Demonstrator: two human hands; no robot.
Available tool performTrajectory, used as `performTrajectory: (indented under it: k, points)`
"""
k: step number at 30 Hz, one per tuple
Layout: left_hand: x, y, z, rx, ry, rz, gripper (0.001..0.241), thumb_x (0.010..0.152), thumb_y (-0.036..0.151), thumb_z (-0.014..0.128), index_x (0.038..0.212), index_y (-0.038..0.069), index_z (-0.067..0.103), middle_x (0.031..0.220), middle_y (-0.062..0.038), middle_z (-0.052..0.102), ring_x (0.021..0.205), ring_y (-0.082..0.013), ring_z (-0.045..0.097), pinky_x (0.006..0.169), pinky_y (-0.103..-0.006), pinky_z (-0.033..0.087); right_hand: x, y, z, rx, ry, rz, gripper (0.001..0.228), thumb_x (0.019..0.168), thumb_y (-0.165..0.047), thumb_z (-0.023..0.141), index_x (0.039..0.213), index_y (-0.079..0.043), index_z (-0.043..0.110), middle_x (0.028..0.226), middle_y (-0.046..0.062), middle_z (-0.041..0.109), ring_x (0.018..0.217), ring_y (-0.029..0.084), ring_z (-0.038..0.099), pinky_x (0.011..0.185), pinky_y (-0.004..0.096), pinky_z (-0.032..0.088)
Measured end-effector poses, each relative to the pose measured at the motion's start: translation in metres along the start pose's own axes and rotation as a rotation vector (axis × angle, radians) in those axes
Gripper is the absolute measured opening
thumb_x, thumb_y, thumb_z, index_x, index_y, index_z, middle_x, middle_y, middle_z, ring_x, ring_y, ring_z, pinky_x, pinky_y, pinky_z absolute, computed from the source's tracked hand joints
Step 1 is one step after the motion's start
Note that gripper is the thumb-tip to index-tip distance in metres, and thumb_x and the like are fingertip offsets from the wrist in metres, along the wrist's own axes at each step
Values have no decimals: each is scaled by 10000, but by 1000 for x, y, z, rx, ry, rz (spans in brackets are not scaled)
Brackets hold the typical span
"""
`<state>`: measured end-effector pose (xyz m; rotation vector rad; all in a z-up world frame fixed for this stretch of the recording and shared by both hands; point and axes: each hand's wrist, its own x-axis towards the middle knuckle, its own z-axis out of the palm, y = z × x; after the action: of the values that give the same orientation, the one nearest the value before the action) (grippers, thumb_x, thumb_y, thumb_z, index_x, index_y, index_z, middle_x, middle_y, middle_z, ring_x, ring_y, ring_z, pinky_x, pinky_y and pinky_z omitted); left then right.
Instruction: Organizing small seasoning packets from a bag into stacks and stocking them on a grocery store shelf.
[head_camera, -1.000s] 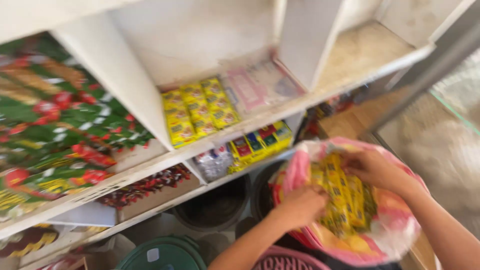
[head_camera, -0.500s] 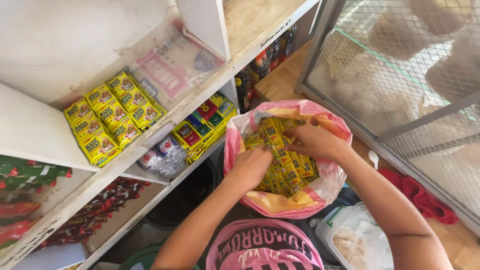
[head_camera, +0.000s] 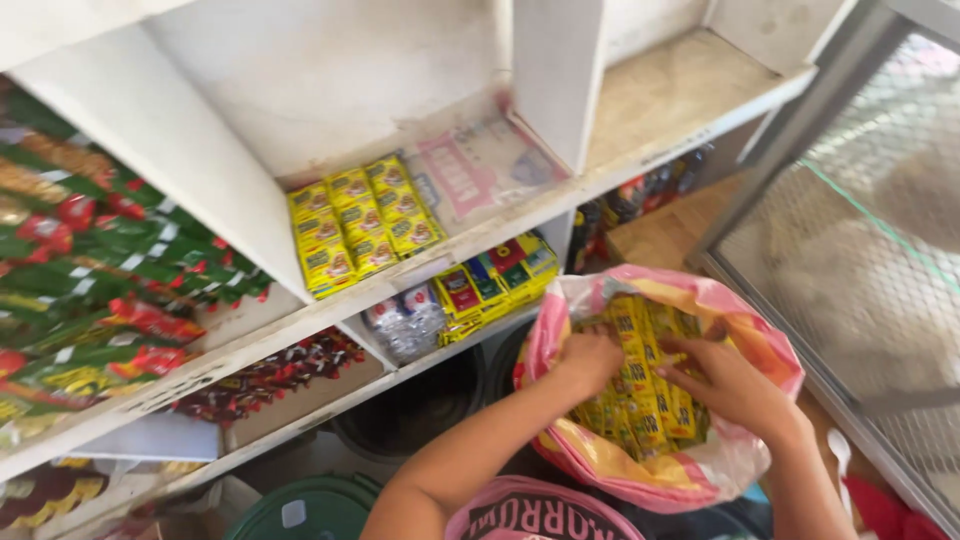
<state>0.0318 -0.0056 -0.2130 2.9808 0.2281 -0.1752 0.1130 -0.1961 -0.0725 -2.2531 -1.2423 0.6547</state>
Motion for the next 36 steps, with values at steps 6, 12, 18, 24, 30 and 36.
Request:
performTrajectory:
  k: [6,12,18,24,30,36]
  points:
    - [-33,8,-76,42,-19,81,397,729,188,824,1084,19,772,1317,-286,577,1086,-399,588,721,-470,578,-10,0,16,62,109,158,445,837,-295,718,1245,-119,745,851,39,841,608,152,651,579,291,538]
    - [-51,22,-131,-176,12,262,376,743,244,848,1066,106,714,913,-94,737,811,-275,689,705,-493,503,-9,20,26,311,273,93,592,849,81,454,1396,-76,613,1193,107,778,1003,225,758,851,323,587]
    - [-72,21,-189,-339,409,364,433,872,171,644,1303,178,600,1220,-69,734,1116,-321,699,909,-484,550,-20,10,24,837,381,14,605,972,-45,398,1569,43,364,1462,240,528,1325,318,510,1086,405,387]
    - [-113,27,-249,-669,569,284,360,927,405,577,1222,207,640,1018,-1,750,921,-241,712,855,-361,530,-35,-1,40,729,558,-64,896,691,166,709,1513,32,377,1310,222,580,1100,310,622,900,399,522]
    - [-125,18,-250,-994,626,172,389,919,374,626,1144,66,704,953,-68,745,736,-211,673,674,-319,518,-35,16,57,706,648,-126,408,826,135,704,1225,132,615,1067,230,728,949,271,721,834,321,576]
    - [-111,9,-224,-971,704,283,219,989,251,652,1185,171,706,1171,-80,688,914,-218,640,807,-325,510,-35,-22,40,359,697,-125,222,801,41,785,1002,113,722,1008,150,736,878,202,685,803,279,565]
